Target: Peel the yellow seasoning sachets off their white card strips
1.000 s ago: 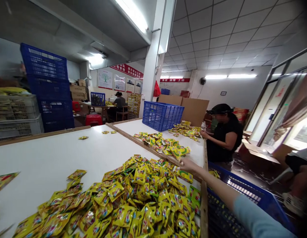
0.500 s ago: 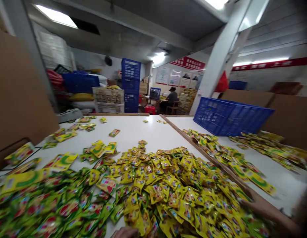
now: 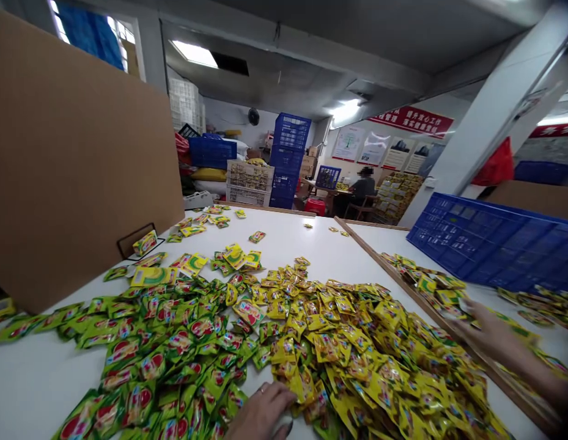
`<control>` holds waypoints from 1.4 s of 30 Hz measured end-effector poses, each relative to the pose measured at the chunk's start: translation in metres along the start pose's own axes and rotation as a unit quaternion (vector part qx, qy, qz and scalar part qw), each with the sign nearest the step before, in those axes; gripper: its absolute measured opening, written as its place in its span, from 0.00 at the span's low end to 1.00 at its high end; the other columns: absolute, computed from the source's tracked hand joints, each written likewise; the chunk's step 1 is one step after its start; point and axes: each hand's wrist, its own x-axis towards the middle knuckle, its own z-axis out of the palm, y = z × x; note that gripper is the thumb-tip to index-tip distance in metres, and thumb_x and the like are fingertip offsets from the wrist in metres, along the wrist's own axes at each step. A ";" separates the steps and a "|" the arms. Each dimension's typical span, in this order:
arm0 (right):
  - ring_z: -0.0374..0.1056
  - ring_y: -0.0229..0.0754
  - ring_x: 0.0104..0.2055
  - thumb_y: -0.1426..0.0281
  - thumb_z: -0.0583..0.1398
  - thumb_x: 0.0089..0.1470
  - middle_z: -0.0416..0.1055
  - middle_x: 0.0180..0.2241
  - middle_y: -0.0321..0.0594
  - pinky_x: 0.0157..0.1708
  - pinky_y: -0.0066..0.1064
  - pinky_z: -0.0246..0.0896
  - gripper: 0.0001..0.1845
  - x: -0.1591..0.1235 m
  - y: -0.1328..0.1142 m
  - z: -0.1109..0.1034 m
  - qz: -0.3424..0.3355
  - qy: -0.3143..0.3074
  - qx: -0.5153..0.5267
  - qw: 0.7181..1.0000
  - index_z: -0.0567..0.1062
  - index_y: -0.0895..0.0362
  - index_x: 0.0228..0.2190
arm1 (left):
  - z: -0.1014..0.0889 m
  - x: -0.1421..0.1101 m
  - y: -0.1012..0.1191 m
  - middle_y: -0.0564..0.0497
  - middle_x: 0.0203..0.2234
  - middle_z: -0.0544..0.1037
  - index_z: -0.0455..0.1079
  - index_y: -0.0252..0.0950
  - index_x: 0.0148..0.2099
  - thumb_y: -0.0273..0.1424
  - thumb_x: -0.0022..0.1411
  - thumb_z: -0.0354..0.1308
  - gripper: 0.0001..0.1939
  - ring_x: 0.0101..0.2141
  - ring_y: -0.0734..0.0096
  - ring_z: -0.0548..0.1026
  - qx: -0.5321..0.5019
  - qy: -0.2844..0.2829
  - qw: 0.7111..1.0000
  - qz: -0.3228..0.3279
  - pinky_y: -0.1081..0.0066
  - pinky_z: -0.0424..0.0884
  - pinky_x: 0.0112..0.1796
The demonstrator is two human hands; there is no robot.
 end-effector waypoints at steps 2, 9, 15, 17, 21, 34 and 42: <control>0.66 0.46 0.46 0.63 0.55 0.56 0.68 0.46 0.47 0.44 0.39 0.64 0.19 0.021 -0.060 0.030 -0.086 -0.078 0.036 0.993 0.65 0.54 0.49 | -0.009 -0.003 0.008 0.47 0.47 0.71 0.62 0.41 0.51 0.21 0.50 0.51 0.25 0.46 0.62 0.69 -0.003 0.001 1.000 0.001 0.66 0.67 0.46; 0.58 0.50 0.53 0.65 0.63 0.40 0.65 0.50 0.45 0.51 0.38 0.55 0.32 -0.008 -0.264 0.129 -0.350 -0.246 0.118 0.896 0.66 0.55 0.50 | -0.032 -0.007 0.028 0.45 0.42 0.72 0.66 0.40 0.47 0.21 0.51 0.48 0.21 0.43 0.61 0.71 -0.047 0.060 0.997 -0.017 0.66 0.68 0.44; 0.62 0.51 0.48 0.77 0.55 0.45 0.70 0.40 0.50 0.47 0.41 0.56 0.15 -0.037 -0.276 0.132 -0.322 -0.243 0.149 0.903 0.71 0.60 0.38 | -0.056 -0.003 0.019 0.43 0.51 0.64 0.60 0.39 0.53 0.28 0.57 0.48 0.19 0.53 0.59 0.63 -0.200 0.340 0.909 -0.137 0.58 0.61 0.51; 0.63 0.47 0.45 0.75 0.55 0.47 0.70 0.41 0.47 0.46 0.37 0.57 0.16 -0.047 -0.270 0.117 -0.318 -0.244 0.179 0.898 0.69 0.58 0.41 | -0.060 0.001 0.010 0.42 0.56 0.59 0.56 0.39 0.57 0.33 0.57 0.52 0.25 0.56 0.58 0.58 -0.261 0.382 0.875 -0.140 0.58 0.59 0.52; 0.66 0.40 0.42 0.74 0.50 0.53 0.70 0.42 0.39 0.41 0.29 0.61 0.17 -0.070 -0.275 0.101 -0.295 -0.285 0.323 0.853 0.65 0.54 0.46 | -0.060 0.007 -0.003 0.40 0.44 0.74 0.64 0.34 0.50 0.41 0.52 0.59 0.25 0.41 0.60 0.73 -0.451 0.300 0.829 -0.141 0.66 0.70 0.38; 0.61 0.48 0.50 0.67 0.50 0.54 0.68 0.47 0.46 0.48 0.40 0.57 0.19 -0.028 -0.285 0.137 -0.247 -0.241 0.272 0.898 0.66 0.58 0.48 | -0.071 0.007 -0.021 0.50 0.23 0.75 0.71 0.31 0.38 0.48 0.45 0.60 0.26 0.28 0.62 0.72 -0.433 0.430 0.748 -0.261 0.70 0.67 0.29; 0.65 0.50 0.47 0.78 0.52 0.46 0.73 0.41 0.45 0.47 0.40 0.54 0.20 -0.003 -0.265 0.154 -0.208 -0.233 0.215 0.926 0.75 0.54 0.39 | -0.069 0.006 -0.019 0.58 0.14 0.68 0.69 0.27 0.43 0.49 0.43 0.61 0.32 0.16 0.71 0.68 -0.457 0.429 0.723 -0.289 0.72 0.65 0.21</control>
